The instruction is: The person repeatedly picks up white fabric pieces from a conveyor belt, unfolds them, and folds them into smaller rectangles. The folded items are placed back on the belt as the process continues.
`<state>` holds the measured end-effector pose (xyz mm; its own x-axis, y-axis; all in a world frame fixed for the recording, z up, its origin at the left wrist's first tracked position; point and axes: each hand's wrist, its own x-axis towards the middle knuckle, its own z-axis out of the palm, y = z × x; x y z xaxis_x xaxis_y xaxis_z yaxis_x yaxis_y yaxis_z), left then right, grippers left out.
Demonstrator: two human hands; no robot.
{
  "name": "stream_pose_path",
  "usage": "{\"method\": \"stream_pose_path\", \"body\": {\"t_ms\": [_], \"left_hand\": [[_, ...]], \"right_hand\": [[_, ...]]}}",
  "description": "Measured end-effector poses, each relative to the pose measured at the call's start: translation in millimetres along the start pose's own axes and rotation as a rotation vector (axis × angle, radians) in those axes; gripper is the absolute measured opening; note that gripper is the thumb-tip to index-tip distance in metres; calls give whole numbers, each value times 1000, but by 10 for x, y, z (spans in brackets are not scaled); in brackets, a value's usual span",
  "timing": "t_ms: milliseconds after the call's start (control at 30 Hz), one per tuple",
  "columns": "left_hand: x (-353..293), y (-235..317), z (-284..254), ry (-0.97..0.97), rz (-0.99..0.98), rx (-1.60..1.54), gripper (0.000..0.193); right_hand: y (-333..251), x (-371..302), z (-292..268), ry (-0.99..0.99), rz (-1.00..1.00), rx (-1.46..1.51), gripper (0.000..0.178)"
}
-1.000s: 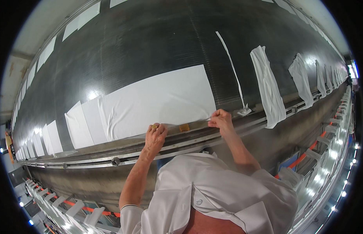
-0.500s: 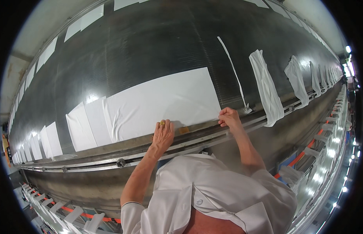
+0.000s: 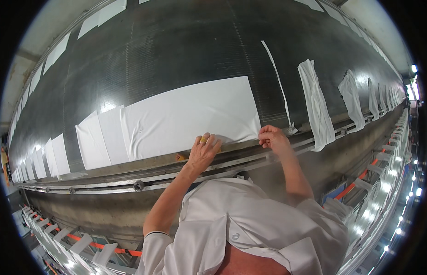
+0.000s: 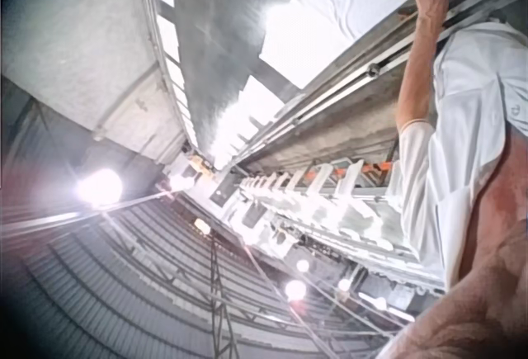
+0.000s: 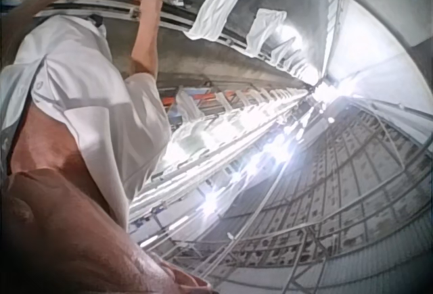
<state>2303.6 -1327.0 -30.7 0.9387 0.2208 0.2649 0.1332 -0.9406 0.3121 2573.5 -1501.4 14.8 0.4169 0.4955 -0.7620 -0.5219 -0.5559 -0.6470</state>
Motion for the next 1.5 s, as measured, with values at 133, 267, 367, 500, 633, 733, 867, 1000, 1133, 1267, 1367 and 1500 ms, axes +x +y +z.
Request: {"method": "stream_pose_path", "body": {"t_ms": [133,267,367,500,633,733,867,1000,1133,1267,1367,1500], "left_hand": [[71,10,104,-26,21,-54,42],[75,-13,122,6,50,-41,36],[97,3,123,33,35,-51,30],[114,53,100,68,-2,-60,28],[112,62,66,31,8,-39,27],[128,65,44,-23,0,-46,26],[81,128,-52,-51,-49,-73,18],[-337,83,-369,74,-368,-168,12],[-1063,-391,-798,467,-1004,-117,8],[-1626,-857,-1124,709,-1521,-364,10],[-1781,-1123,-1177,663,-1674,-703,18],[-1833,-1356,-1083,605,-1709,-853,18]], "right_hand": [[-7,56,-106,-64,1,122,15],[16,94,-181,-111,21,216,14],[27,93,-195,-38,1,88,14],[76,123,-135,100,-151,-267,11],[146,196,-89,138,-194,-322,8],[199,222,-72,175,-232,-448,8],[193,111,-10,345,-439,-969,8],[-116,-7,232,426,-520,-1157,10],[-596,211,1000,123,-852,-856,10],[-906,765,2376,-205,-1239,-714,13],[-1010,1106,3640,-425,-1566,-629,16],[-986,1325,4773,-592,-1551,-1071,19]]}}
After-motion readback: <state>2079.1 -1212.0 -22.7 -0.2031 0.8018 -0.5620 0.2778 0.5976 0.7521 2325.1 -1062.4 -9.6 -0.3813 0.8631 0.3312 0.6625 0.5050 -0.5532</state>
